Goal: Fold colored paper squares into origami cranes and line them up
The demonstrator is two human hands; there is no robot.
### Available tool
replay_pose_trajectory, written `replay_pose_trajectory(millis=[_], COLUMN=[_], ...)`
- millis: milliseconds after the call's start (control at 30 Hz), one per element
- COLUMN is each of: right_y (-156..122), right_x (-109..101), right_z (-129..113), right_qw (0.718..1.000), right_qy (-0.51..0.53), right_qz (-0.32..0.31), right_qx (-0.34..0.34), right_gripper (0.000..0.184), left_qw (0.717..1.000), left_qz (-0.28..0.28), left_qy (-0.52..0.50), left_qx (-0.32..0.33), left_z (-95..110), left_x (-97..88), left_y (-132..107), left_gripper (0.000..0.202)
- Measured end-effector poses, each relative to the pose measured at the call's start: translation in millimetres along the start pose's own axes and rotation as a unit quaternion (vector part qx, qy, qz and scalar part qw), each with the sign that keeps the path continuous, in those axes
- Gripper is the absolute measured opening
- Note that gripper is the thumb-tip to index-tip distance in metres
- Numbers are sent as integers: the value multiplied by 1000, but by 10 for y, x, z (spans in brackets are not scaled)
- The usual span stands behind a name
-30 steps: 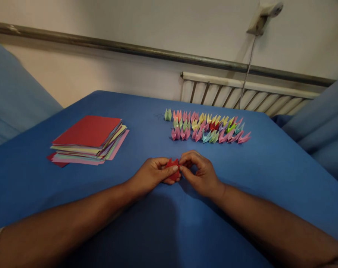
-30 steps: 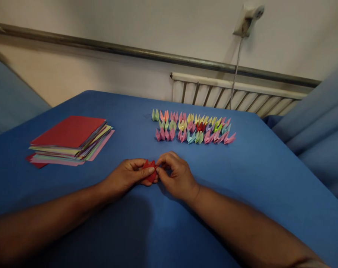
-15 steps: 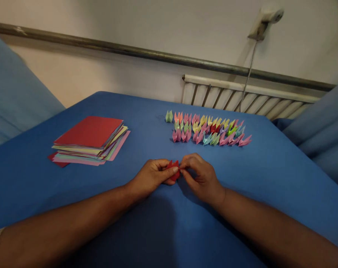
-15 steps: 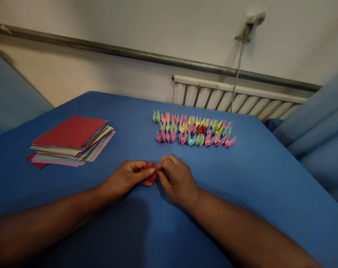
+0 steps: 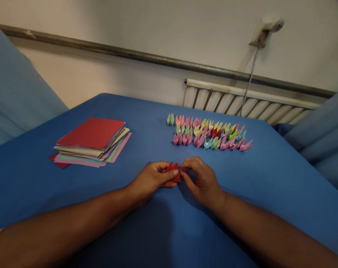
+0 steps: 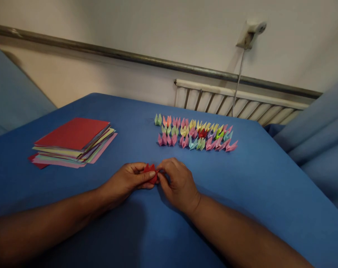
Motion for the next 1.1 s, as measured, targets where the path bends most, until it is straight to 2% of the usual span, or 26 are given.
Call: replay_pose_trajectory(millis=[600,1100], right_y=[-11,16], right_x=[4,-20], right_z=[-5,-23], right_qw=[999,1000], right_qy=[-32,9], right_qz=[10,14], right_qx=[-6,6], right_gripper=[11,14], left_qw=[999,996], left_qz=[29,60], left_qy=[-38,19], left_qx=[8,64], left_z=[-19,102], left_x=[-40,-101], left_y=[16,23], left_gripper=[23,18])
Point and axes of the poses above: each hand's wrist, its own y-axis towards the middle knuckle, its own x-axis out of the palm, z = x × y, the point moved 8 cm from there along y, towards the middle knuckle, and after that the axes turned 4 degrees about x, right-handed, at the moved point
